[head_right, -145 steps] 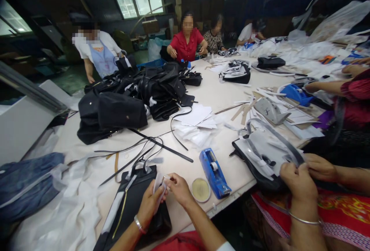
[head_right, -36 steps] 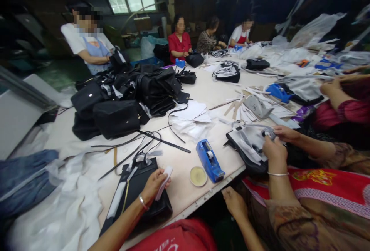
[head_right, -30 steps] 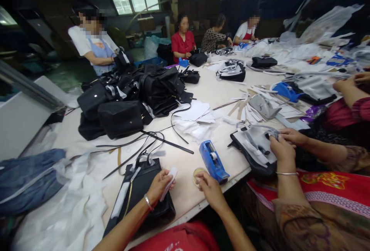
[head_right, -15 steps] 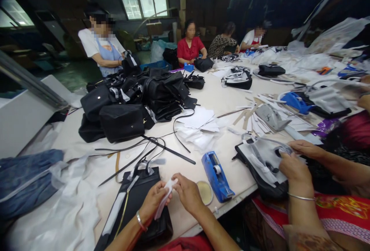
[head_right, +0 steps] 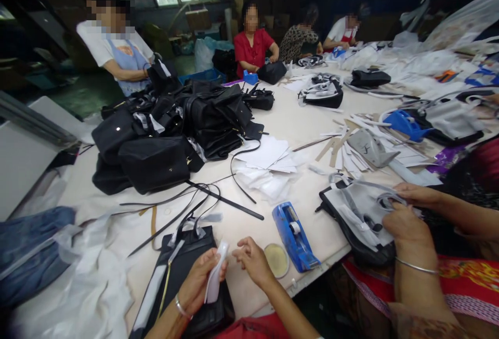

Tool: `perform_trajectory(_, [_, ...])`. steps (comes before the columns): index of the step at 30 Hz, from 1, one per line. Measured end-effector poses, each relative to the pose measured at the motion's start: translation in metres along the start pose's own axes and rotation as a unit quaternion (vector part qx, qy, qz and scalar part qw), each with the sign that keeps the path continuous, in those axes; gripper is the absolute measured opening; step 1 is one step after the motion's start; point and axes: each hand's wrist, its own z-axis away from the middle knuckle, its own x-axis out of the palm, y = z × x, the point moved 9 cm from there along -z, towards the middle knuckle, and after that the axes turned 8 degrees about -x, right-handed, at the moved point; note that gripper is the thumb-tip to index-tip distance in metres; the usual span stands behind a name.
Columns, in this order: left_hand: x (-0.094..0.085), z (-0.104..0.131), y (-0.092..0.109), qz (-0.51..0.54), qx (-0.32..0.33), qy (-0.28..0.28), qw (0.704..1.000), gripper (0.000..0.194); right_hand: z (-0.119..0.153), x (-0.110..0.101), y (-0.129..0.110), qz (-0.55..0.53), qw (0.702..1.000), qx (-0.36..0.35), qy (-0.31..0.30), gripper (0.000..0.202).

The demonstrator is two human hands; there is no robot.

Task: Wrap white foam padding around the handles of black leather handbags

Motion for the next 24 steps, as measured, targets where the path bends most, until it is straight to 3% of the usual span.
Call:
perform_trajectory(2, [0.001,-0.001,0.000,-0.032,0.022,0.013,0.999,0.027,0.006,-0.004,-0.017,0.010,0.999,-0.026,0.016,0.031])
perform_trajectory(6, [0.008,-0.004,-0.003,-0.093,0.045,0.024,0.994,0.031,0.005,0.012,-0.048,0.111,0.990,-0.076,-0.051,0.025])
perform_trajectory(12, [0.005,0.001,-0.009,-0.122,0.026,0.021,0.992,0.037,-0.009,0.026,-0.051,0.177,0.972,-0.100,-0.117,0.017])
perform_trajectory(17, [-0.007,0.021,-0.011,-0.119,0.018,-0.001,0.993,0.044,0.001,0.024,-0.038,0.097,0.991,-0.084,-0.047,0.030])
perform_trajectory(21, [-0.015,0.031,-0.011,-0.113,0.028,-0.008,0.993,0.046,0.033,0.029,-0.013,-0.006,0.997,-0.061,0.042,0.042])
perform_trajectory(24, [-0.016,0.033,-0.010,-0.115,0.043,-0.005,0.992,0.048,0.055,0.043,0.004,-0.022,0.997,-0.046,0.063,0.041])
